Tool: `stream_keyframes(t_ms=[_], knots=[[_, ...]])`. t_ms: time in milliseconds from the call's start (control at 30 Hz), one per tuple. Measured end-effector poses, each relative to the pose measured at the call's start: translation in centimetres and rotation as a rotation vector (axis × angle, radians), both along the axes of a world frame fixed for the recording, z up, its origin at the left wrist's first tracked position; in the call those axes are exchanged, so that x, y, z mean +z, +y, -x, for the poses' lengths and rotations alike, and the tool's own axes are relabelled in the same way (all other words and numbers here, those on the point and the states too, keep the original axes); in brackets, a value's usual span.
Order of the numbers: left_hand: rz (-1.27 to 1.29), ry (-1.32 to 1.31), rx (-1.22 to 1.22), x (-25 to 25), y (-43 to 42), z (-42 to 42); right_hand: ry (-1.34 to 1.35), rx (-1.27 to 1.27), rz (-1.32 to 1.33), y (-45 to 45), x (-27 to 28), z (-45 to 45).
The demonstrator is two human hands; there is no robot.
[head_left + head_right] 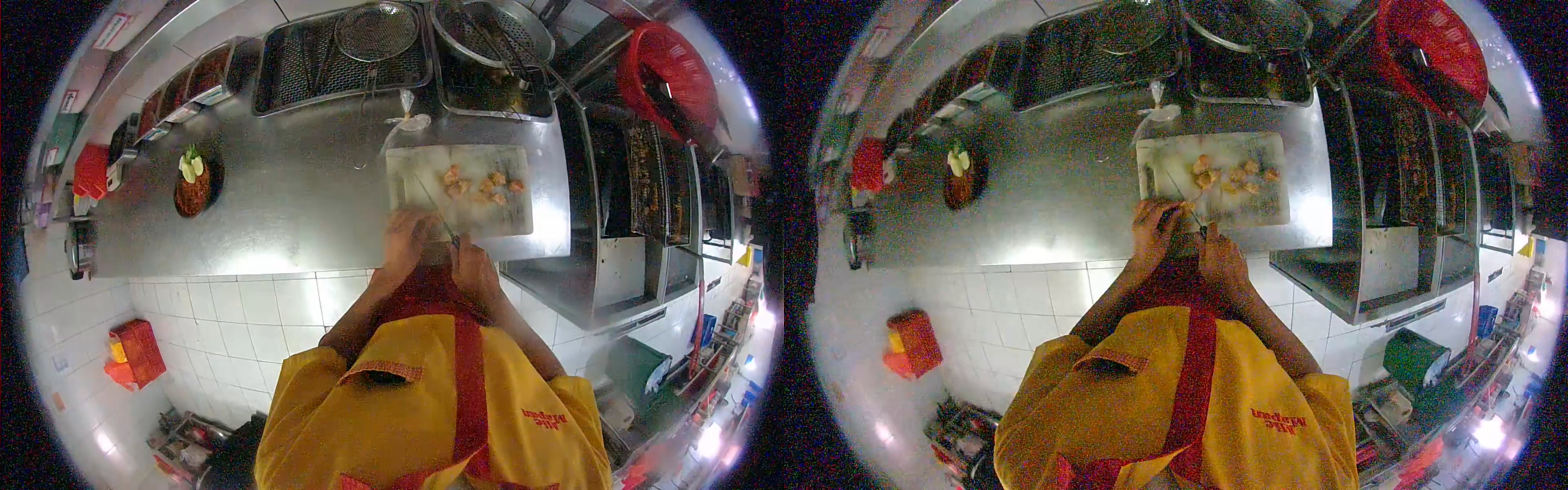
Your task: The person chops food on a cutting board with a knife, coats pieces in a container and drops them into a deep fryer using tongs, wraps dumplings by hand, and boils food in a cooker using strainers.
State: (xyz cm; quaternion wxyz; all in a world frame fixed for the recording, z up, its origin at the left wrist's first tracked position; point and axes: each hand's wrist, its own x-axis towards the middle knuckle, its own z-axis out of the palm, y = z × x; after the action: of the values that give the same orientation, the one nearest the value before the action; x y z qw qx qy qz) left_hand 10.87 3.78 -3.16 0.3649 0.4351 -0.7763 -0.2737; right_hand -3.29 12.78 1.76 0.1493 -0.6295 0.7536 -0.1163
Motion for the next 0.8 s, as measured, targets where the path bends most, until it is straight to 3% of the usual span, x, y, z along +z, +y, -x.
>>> stream_keyframes(t_ms=[133, 167, 233, 300, 433, 533, 567, 633, 733, 800], knots=[[0.027, -0.014, 0.048, 0.5, 0.2, 0.3, 0.248, 0.101, 0.247, 1.2, -3.2, 0.1], [0.036, -0.026, 0.039, 0.1, 0.1, 0.2, 0.497, 0.136, 0.324, 1.2, -3.6, -0.1], [0.043, -0.036, 0.03, -0.6, 0.1, 0.2, 0.748, 0.171, 0.399, 1.5, -4.2, 0.1], [0.074, 0.032, 0.017, 0.4, 0.0, 0.3, 0.096, 0.021, -0.154, -0.3, 0.4, -0.3], [-0.053, 0.064, 0.014, 0.7, 0.1, 0.3, -0.032, -0.052, -0.304, -1.4, 1.6, -0.4], [0.107, 0.04, 0.059, 0.9, -0.2, 0.6, 0.004, -0.067, -0.387, -1.0, -0.3, -0.3], [0.05, 0.074, 0.042, 0.9, -0.2, 0.6, 0.297, 0.009, -0.118, 0.3, -3.0, -0.3], [-0.008, 0.11, 0.023, 1.0, -0.4, 0.5, 0.587, 0.087, 0.154, 1.9, -7.1, 0.1], [-0.046, 0.067, 0.008, 1.0, -0.5, 0.2, 0.797, 0.121, 0.547, 1.5, -7.0, 0.2], [0.0, 0.011, 0.022, 1.2, -0.5, 0.2, 0.278, 0.005, -0.364, -1.7, 1.1, -0.9]])
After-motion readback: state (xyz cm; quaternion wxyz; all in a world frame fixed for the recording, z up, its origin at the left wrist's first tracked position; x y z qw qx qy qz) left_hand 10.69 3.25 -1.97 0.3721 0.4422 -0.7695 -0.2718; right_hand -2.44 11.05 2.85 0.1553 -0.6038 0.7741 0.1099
